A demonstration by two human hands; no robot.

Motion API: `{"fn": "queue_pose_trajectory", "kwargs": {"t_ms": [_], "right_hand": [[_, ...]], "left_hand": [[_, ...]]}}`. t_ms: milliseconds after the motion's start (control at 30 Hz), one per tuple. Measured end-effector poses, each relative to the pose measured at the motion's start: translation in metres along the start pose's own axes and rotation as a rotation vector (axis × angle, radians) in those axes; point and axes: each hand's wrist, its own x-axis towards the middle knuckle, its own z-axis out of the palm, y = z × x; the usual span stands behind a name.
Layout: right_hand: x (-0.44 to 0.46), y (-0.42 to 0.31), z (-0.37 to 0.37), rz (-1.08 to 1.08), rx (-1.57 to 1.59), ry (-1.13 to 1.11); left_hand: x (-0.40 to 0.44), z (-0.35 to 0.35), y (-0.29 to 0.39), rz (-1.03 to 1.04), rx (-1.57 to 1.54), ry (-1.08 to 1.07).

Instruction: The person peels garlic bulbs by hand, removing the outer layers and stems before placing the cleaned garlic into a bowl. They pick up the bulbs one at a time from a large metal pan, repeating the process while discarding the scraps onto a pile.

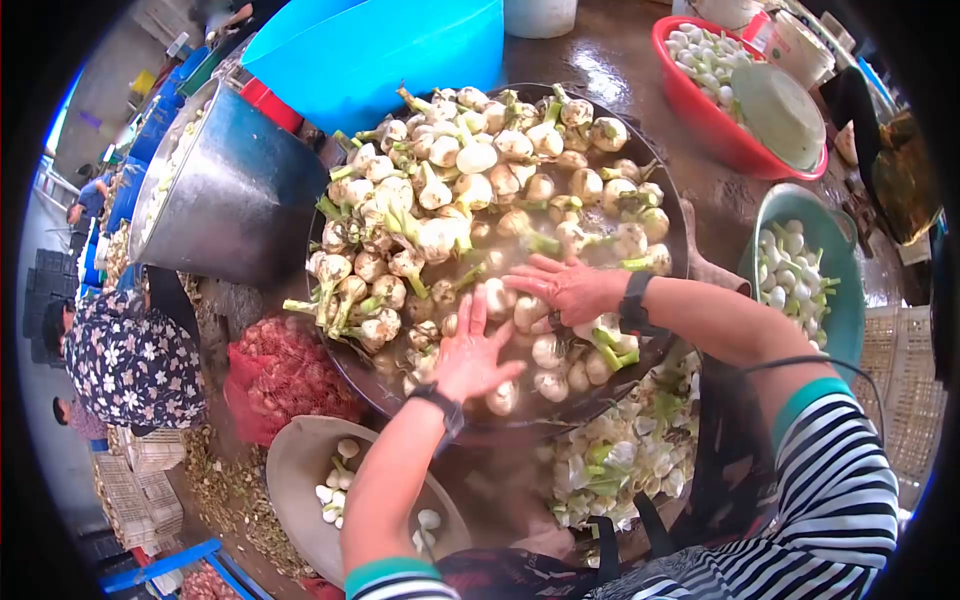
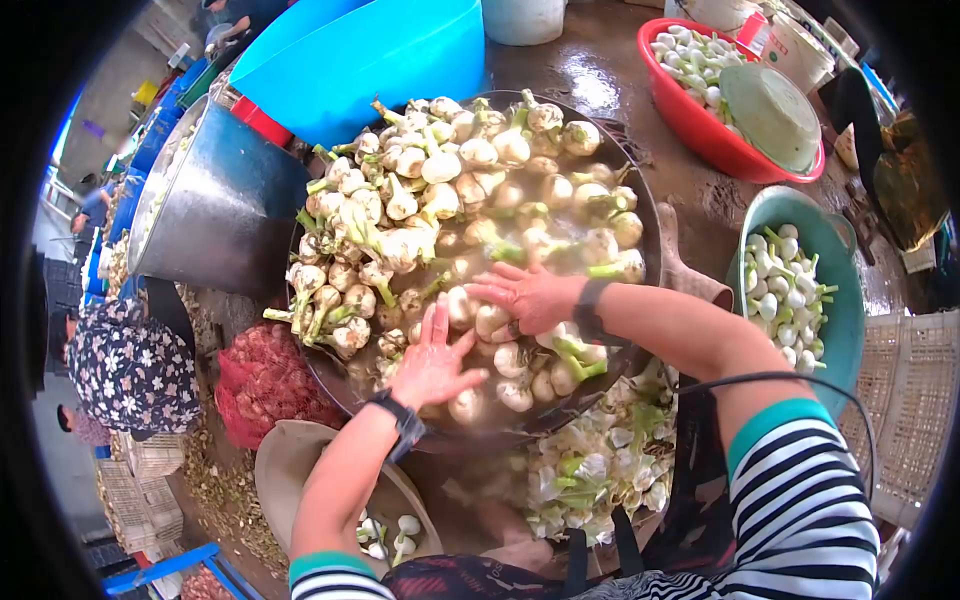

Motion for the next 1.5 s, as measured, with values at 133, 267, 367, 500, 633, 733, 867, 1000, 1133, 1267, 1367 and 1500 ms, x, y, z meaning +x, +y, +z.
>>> {"fn": "queue_pose_trajectory", "kwargs": {"t_ms": [133,267,367,500,633,733,867,1000,1133,1267,1367,1500], "right_hand": [[0.022,0.015,-0.004,0.254,0.18,-0.186],[0.022,0.009,-0.009,0.331,0.186,-0.366],[-0.037,-0.011,-0.007,-0.075,-0.226,-0.381],[-0.004,0.021,0.03,0.041,-0.005,-0.477],[0.003,0.023,0.024,0.115,0.093,-0.408],[-0.03,-0.002,-0.002,0.07,0.156,-0.178],[-0.07,0.013,-0.046,0.22,0.555,-0.053],[-0.086,0.058,-0.034,0.515,0.029,0.295],[-0.052,0.073,-0.012,0.539,0.04,0.149],[-0.052,0.08,-0.028,0.625,0.154,-0.033],[-0.077,0.077,-0.015,0.423,0.149,0.032],[-0.112,0.023,-0.039,0.327,0.568,0.363]], "left_hand": [[0.045,0.001,-0.028,-0.041,-0.002,-0.116],[0.028,0.009,-0.013,-0.054,-0.143,-0.355],[-0.031,0.004,0.028,0.072,-0.106,-0.409],[0.006,0.045,0.008,0.006,-0.124,-0.561],[0.0,0.005,0.027,-0.003,0.021,-0.433],[0.002,-0.038,0.011,-0.038,-0.386,-0.183],[0.035,-0.029,-0.018,-0.207,-0.099,0.542],[0.059,0.004,-0.006,-0.285,-0.113,0.077],[0.071,-0.009,0.019,-0.246,0.06,-0.304],[0.062,-0.017,0.021,-0.251,-0.143,-0.281],[0.015,-0.03,0.037,-0.136,-0.168,-0.196],[-0.037,-0.015,0.058,-0.101,-0.263,0.204]]}}
